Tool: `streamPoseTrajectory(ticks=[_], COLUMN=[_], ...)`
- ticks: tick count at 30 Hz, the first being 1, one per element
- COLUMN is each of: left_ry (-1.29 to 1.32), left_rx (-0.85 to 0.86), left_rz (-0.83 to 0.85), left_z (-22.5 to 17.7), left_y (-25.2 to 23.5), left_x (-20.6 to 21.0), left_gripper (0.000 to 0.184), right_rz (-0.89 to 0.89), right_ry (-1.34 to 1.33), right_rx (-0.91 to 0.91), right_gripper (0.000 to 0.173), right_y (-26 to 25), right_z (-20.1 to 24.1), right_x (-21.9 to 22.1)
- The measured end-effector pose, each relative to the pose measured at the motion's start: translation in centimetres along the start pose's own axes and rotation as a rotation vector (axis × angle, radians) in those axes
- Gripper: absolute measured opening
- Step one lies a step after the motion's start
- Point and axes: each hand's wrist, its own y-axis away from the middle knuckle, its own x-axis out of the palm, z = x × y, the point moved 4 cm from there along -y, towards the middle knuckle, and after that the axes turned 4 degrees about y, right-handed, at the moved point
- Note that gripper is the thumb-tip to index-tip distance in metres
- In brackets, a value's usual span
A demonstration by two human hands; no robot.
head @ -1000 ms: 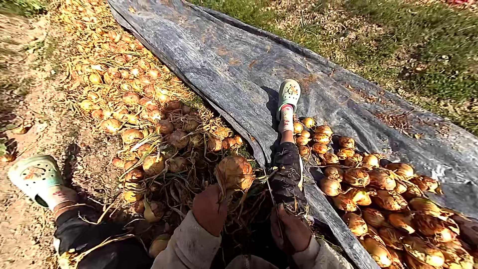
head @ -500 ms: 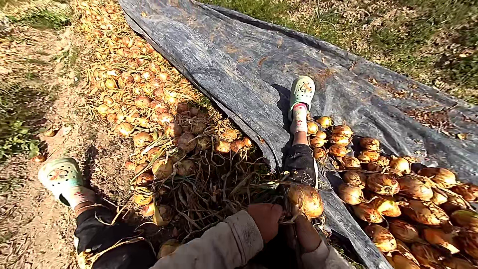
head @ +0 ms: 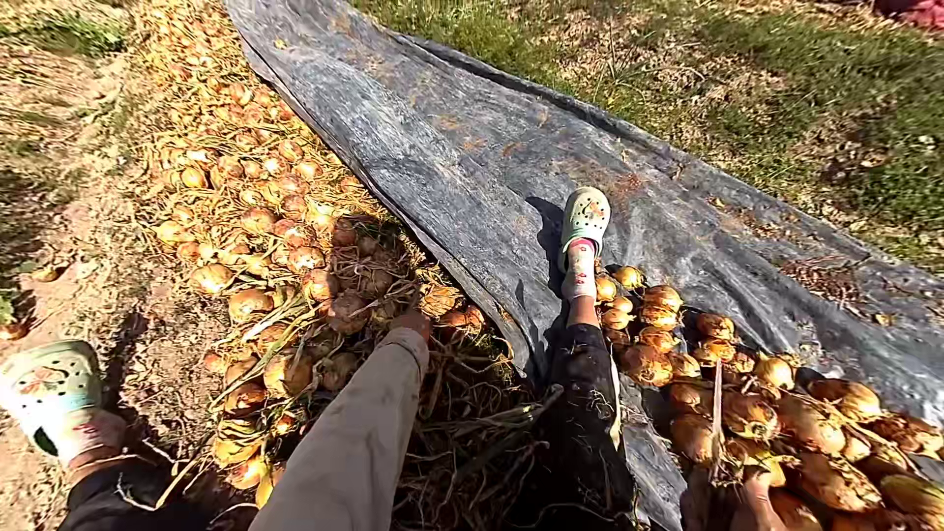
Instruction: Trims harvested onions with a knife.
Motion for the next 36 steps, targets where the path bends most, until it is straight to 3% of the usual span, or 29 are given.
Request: streamPoseTrajectory(ticks=[2,5,9,10,13,16,18,21,25,28,33,36], left_ry=[-0.033,-0.029,0.226,0.367,0.772,1.042,1.121,1.142,0.995,0.826,0.712,0.608], left_rx=[-0.012,-0.017,0.145,0.232,0.488,0.638,0.733,0.784,0.740,0.777,0.659,0.650], left_rz=[0.032,0.082,0.008,-0.059,-0.267,-0.247,-0.145,0.052,0.337,0.386,0.000,-0.250], left_z=[1.3,3.9,7.8,8.6,9.6,8.9,8.5,8.4,9.2,9.1,7.3,5.8], left_y=[0.9,3.2,8.9,10.9,17.7,23.2,25.0,25.9,26.0,25.9,26.8,26.5], left_x=[0.0,0.8,2.6,3.4,5.9,7.5,8.1,8.5,8.8,9.7,9.9,8.1], left_gripper=[0.045,0.061,0.043,0.038,0.031,0.024,0.023,0.026,0.028,0.037,0.024,0.019], right_rz=[0.023,0.114,0.322,0.383,0.521,0.558,0.575,0.595,0.701,0.712,0.639,0.596], right_ry=[0.008,0.112,0.288,0.352,0.534,0.559,0.520,0.440,0.415,0.425,0.328,0.176], right_rx=[0.026,0.046,0.033,0.037,-0.027,-0.217,-0.384,-0.515,-0.241,-0.037,0.155,0.216], right_gripper=[0.058,0.043,0.024,0.029,0.073,0.104,0.108,0.087,0.048,0.041,0.029,0.035], right_y=[1.5,3.9,5.3,5.5,6.2,7.6,8.8,10.1,10.9,11.5,10.2,10.0], right_z=[-1.1,-0.8,-0.9,-1.0,-1.1,-0.1,1.0,1.3,-0.9,-2.2,-4.7,-4.3], right_x=[2.6,6.5,9.9,10.6,12.8,15.0,15.8,15.9,14.7,14.2,13.6,13.6])
